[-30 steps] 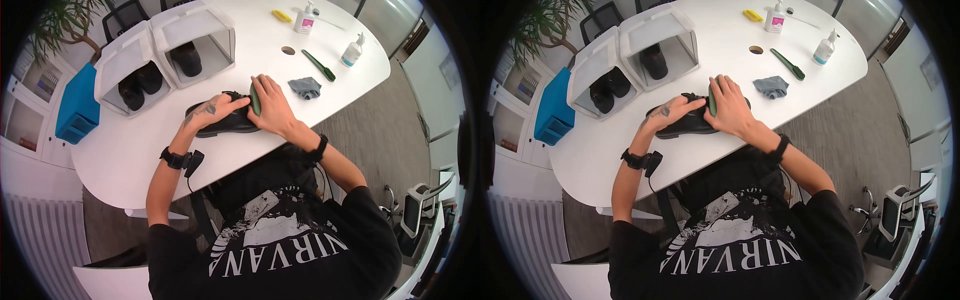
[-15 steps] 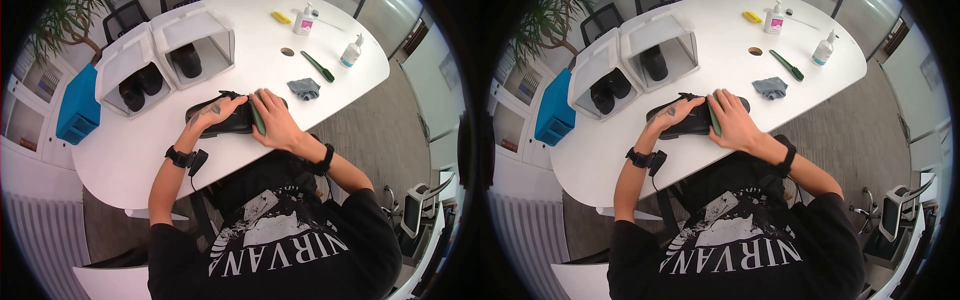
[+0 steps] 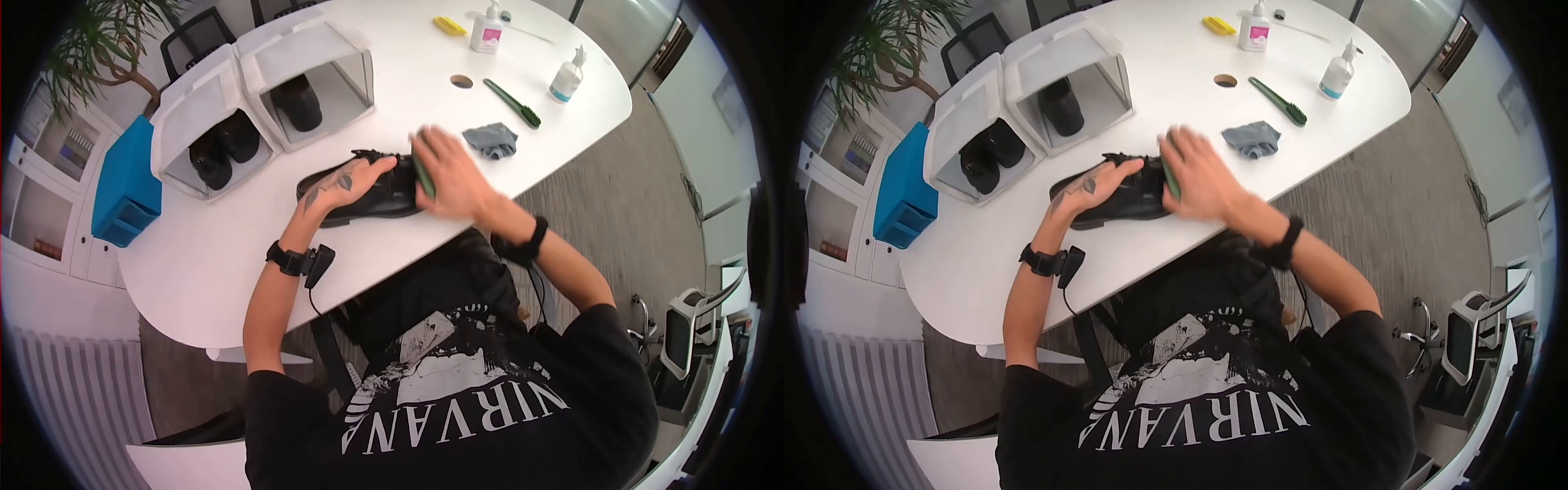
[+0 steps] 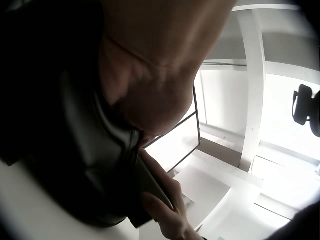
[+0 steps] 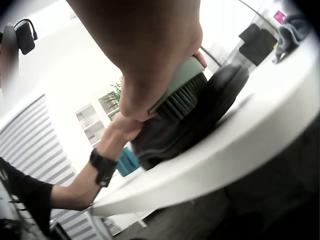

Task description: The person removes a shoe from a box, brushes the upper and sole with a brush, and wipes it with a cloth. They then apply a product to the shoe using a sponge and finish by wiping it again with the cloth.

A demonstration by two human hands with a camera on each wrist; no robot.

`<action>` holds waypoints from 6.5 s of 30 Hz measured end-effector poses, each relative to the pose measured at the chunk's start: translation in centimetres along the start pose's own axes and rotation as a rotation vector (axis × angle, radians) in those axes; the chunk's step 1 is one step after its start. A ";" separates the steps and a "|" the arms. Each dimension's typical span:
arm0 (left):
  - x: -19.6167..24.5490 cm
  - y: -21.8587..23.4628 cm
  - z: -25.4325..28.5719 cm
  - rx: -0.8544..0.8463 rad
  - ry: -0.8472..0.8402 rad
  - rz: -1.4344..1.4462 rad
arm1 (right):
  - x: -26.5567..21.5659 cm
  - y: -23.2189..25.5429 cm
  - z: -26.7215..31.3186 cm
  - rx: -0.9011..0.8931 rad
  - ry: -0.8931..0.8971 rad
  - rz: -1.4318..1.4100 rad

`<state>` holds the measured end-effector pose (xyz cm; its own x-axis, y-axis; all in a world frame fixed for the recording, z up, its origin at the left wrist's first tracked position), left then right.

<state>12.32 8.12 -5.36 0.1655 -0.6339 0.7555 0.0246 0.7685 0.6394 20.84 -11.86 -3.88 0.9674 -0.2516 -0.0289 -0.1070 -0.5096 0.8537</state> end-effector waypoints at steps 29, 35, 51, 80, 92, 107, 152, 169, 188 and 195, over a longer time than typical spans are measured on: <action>0.4 0.0 0.6 0.098 -0.084 0.050 | -1.0 1.4 2.6 -0.035 0.002 -0.042; -1.2 -0.3 -0.4 0.096 0.120 0.078 | 3.4 0.3 0.0 0.079 -0.182 -0.040; -1.5 -0.8 -0.3 0.007 -0.145 -0.208 | -1.2 -0.2 0.5 0.003 -0.090 -0.226; -1.0 -0.6 -0.1 -0.001 -0.029 -0.156 | 0.2 -2.0 -2.3 0.085 -0.050 -0.034; -1.4 -0.7 -0.4 0.092 0.050 -0.045 | -0.6 -1.1 -0.8 0.097 -0.007 -0.025; -0.4 0.2 -0.3 0.059 0.071 0.006 | 2.3 -2.0 -2.2 0.086 -0.196 -0.003; -0.2 0.3 -0.1 0.090 -0.127 -0.022 | -0.4 1.1 2.7 0.064 -0.195 -0.066; -1.7 0.2 -1.4 0.041 0.002 0.000 | -1.7 1.5 2.6 0.013 -0.094 -0.089; -0.7 0.1 -0.7 -0.003 -0.149 -0.190 | 1.0 -3.0 -3.2 0.107 -0.237 -0.179; -0.2 0.6 -0.8 -0.012 0.027 -0.059 | -3.9 1.0 3.0 -0.004 -0.021 -0.119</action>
<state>13.12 8.82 -5.27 0.1904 -0.6757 0.7121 0.0471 0.7309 0.6809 16.33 -13.82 -4.50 0.9682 -0.2068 -0.1405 0.0088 -0.5335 0.8458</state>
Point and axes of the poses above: each hand's wrist, its own z-axis away from the middle knuckle, its own y-axis out of the back of the hand, x = y × z, the point moved 4 cm from there along -z, towards the middle knuckle, and after that the axes turned 5 degrees about z, right-handed, at the moved point
